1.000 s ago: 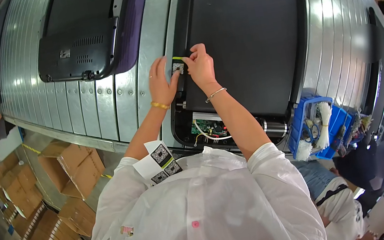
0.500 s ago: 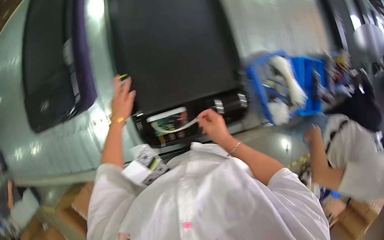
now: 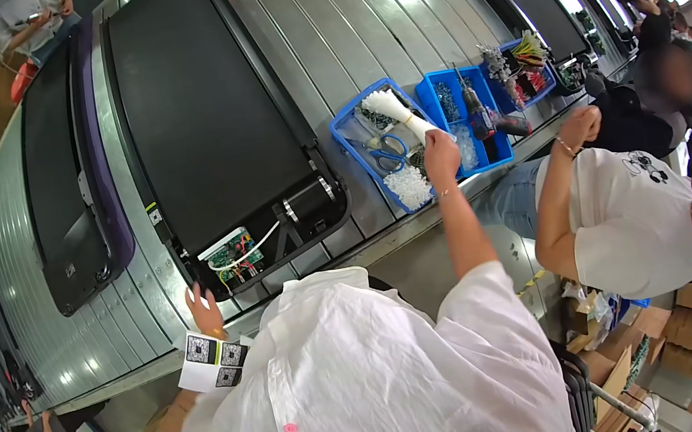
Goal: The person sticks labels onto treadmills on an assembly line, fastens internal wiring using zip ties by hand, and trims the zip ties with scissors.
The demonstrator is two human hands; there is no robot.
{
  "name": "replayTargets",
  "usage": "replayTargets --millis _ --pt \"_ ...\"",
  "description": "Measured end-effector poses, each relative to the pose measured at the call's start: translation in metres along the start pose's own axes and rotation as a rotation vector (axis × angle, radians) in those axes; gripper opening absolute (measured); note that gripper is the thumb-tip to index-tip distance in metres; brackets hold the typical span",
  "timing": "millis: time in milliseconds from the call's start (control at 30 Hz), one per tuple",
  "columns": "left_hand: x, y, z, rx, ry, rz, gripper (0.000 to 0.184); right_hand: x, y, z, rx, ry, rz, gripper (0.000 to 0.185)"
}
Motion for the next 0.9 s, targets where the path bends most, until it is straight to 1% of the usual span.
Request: replayTargets --millis 67,100,133,167,267,333,367,400,433,467,500,533,567,600,633,667,733,767,833,867,900 --pt "0.025 0.059 -0.008 0.027 0.1 0.13 0.044 0.003 -0.027 -0.012 0.11 0.054 0.087 0.016" --pt "0.037 0.09 -0.013 0.086 0.096 0.133 0.042 0.01 -0.041 -0.017 0.117 0.045 0.099 0.016" --pt "0.049 0.114 -0.02 0.144 0.091 0.137 0.04 0.026 -0.051 -0.025 0.148 0.012 0.192 0.016" --pt "0.049 0.126 -0.023 0.13 0.086 0.149 0.04 0.038 -0.058 -0.033 0.176 -0.026 0.285 0.016" --pt "0.064 0.173 -0.059 0.275 0.886 0.633 0.041 0.038 -0.083 -0.075 0.141 0.002 0.347 0.017" --pt "0.061 0.215 -0.058 0.259 1.451 0.904 0.042 0.018 -0.097 -0.121 0.319 0.192 0.312 0.017" --pt "0.051 0.236 -0.054 0.228 1.754 0.999 0.042 0.023 -0.099 -0.112 0.304 0.103 0.24 0.017" --pt "0.037 0.256 -0.051 0.194 2.075 1.056 0.043 0.022 -0.101 -0.112 0.27 0.06 0.261 0.018" --pt "0.026 0.25 -0.039 0.135 1.79 0.872 0.041 0.026 -0.099 -0.105 0.254 0.019 0.286 0.019" --pt "0.005 0.233 -0.026 0.073 1.49 0.722 0.039 0.021 -0.101 -0.109 0.3 0.053 0.289 0.02" --pt "-0.006 0.228 -0.018 0.188 0.909 0.604 0.035 0.026 -0.098 -0.099 0.236 0.015 0.338 0.016" --pt "-0.012 0.232 -0.007 0.293 0.314 0.524 0.031 0.026 -0.098 -0.101 0.286 -0.077 0.369 0.017" --pt "0.037 0.253 -0.07 0.199 0.441 0.4 0.027 0.02 -0.101 -0.107 0.224 -0.195 0.429 0.019" --pt "0.062 0.264 -0.112 0.059 0.682 0.517 0.029 0.026 -0.1 -0.104 0.192 -0.055 0.512 0.018" --pt "0.084 0.277 -0.148 0.099 0.567 0.535 0.03 0.023 -0.103 -0.111 0.213 -0.031 0.499 0.016" --pt "0.067 0.27 -0.152 0.151 0.457 0.549 0.03 0.028 -0.101 -0.107 0.231 -0.053 0.442 0.014" --pt "0.039 0.257 -0.159 0.242 0.504 0.49 0.032 0.041 -0.095 -0.101 0.259 -0.01 0.42 0.013" --pt "0.025 0.252 -0.142 0.212 0.497 0.502 0.032 0.052 -0.09 -0.091 0.272 0.03 0.404 0.014" --pt "-0.002 0.245 -0.118 0.288 0.431 0.545 0.032 0.051 -0.096 -0.094 0.296 -0.032 0.404 0.014" --pt "-0.004 0.243 -0.114 0.272 0.429 0.549 0.032 0.049 -0.101 -0.097 0.312 -0.07 0.388 0.015" --pt "-0.006 0.24 -0.114 0.306 0.385 0.559 0.031 0.053 -0.106 -0.098 0.311 -0.084 0.397 0.015"
Point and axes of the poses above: each hand's wrist, its own y-axis away from the middle knuckle, its own z-axis out of the back of the hand, x = y × z, the point moved 8 cm from there along -y, towards the middle knuckle, and after that the axes turned 2 degrees about y, right-handed, at the moved point
